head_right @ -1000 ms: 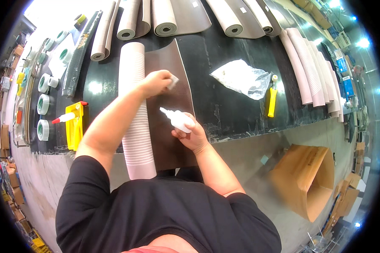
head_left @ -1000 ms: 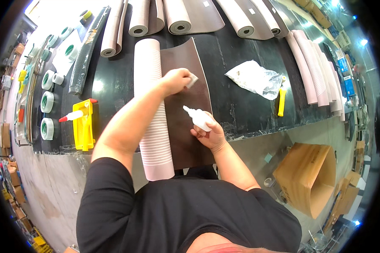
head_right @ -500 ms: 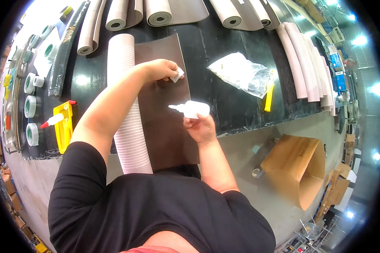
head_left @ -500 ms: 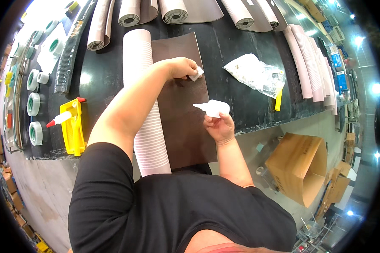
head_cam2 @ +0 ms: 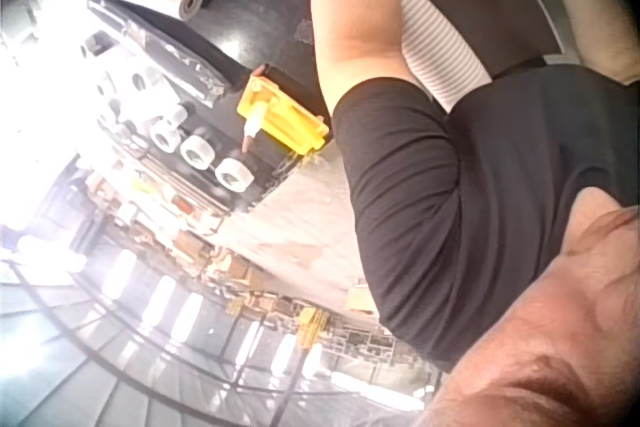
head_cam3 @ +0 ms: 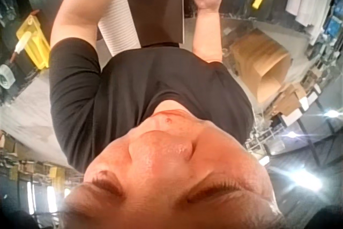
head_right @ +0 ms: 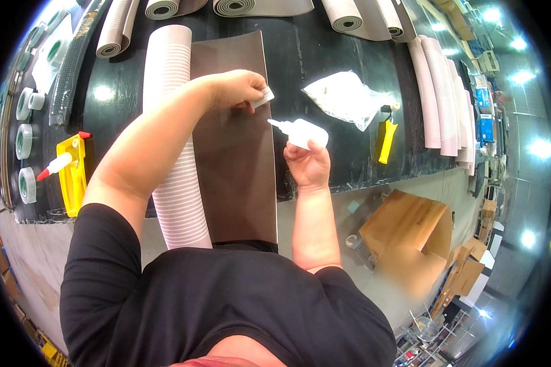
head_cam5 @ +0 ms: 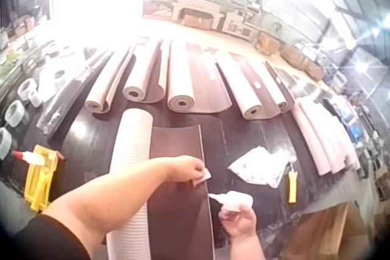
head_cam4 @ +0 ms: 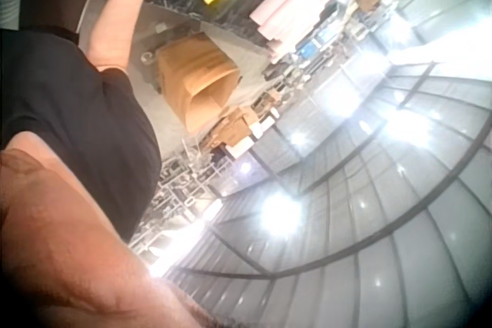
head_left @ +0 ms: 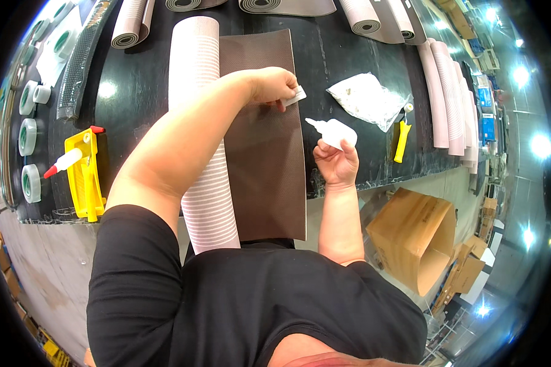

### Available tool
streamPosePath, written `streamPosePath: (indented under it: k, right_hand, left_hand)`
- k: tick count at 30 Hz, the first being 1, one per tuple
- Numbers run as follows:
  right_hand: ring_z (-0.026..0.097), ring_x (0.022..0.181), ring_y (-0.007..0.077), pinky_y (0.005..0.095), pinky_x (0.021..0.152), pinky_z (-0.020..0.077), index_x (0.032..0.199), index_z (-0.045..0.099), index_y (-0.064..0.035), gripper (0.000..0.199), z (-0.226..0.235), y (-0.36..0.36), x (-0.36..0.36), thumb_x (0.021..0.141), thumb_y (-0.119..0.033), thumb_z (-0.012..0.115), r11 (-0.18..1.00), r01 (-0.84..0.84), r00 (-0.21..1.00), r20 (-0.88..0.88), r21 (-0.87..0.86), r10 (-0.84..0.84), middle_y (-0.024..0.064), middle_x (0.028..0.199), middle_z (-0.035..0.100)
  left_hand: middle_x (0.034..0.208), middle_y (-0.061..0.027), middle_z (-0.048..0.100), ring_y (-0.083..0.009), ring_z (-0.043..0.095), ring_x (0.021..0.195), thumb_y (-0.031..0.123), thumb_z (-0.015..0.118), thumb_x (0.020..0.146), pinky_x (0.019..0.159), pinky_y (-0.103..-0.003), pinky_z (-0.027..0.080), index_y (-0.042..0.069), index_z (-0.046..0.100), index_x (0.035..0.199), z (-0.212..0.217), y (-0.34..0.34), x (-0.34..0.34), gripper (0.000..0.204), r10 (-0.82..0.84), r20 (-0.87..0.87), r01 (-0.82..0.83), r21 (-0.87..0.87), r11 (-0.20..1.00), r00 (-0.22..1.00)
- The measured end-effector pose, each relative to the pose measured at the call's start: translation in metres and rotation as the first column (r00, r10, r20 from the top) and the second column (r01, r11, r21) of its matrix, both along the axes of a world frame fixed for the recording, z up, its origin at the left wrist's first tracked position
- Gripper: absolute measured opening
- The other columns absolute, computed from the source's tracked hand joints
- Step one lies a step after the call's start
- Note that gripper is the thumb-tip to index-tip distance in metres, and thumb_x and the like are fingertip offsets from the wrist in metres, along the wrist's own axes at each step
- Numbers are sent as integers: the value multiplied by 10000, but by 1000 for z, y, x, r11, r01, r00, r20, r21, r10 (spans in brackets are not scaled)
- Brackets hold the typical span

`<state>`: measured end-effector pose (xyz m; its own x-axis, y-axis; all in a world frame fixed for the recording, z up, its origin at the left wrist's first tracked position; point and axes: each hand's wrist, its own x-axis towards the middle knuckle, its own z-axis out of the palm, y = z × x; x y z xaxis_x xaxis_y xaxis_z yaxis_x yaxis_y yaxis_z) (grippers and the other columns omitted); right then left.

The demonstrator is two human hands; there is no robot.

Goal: The person applies adhesive to a small rectangular tag on a rolled mat, uses a small roller to press it down, and then repeats the process for another mat on the workbench.

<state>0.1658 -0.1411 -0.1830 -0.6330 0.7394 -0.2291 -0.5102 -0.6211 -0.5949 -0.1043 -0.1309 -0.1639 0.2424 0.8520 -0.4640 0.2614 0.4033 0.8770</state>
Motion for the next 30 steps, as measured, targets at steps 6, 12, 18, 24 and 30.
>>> streamPosePath:
  k: [6, 12, 18, 24, 30]
  right_hand:
    - [430, 663, 107, 242, 611, 358, 1083, 577, -41, 336, 3, 2, -16, 796, -104, 738, 993, -47, 977, -213, -105, 24, 22, 837, 554]
    - [390, 658, 111, 269, 661, 368, 1048, 588, -70, 405, 14, -12, -27, 768, -305, 760, 957, -33, 943, -326, -289, -66, 5, 774, 432]
    - [539, 658, 89, 233, 639, 452, 1149, 615, -17, 396, -1, -39, -21, 843, -252, 703, 847, -247, 927, -370, -471, 65, 128, 1049, 656]
    - [602, 852, 139, 295, 667, 461, 1099, 629, -94, 333, 0, -54, -30, 787, -139, 736, 946, -72, 974, -226, -316, -2, 11, 982, 660]
    - [589, 685, 128, 237, 561, 474, 1123, 626, -108, 348, -17, -50, -24, 847, -310, 692, 916, -105, 974, -225, -388, 17, 143, 1160, 647]
  left_hand:
    - [988, -74, 640, -157, 667, 857, 139, 511, 960, 725, -268, 560, 41, 595, 1053, -14, 18, 16, 159, 207, 187, -188, -118, 975, 960]
    - [1051, -86, 651, -170, 675, 922, 147, 511, 969, 733, -263, 554, 41, 593, 1070, -16, 19, 19, 168, 201, 151, -184, -119, 976, 968]
    - [1057, -84, 656, -162, 674, 929, 143, 502, 974, 734, -263, 548, 44, 592, 1086, -17, 20, 22, 175, 207, 119, -195, -107, 975, 971]
    - [1061, -87, 655, -164, 674, 927, 141, 500, 972, 741, -264, 544, 37, 592, 1089, -13, 17, 20, 182, 213, 102, -199, -126, 972, 972]
    - [962, -115, 674, -207, 699, 787, 63, 494, 892, 549, -270, 547, 22, 575, 1093, -38, 28, 15, 220, 157, 113, -150, -69, 986, 981]
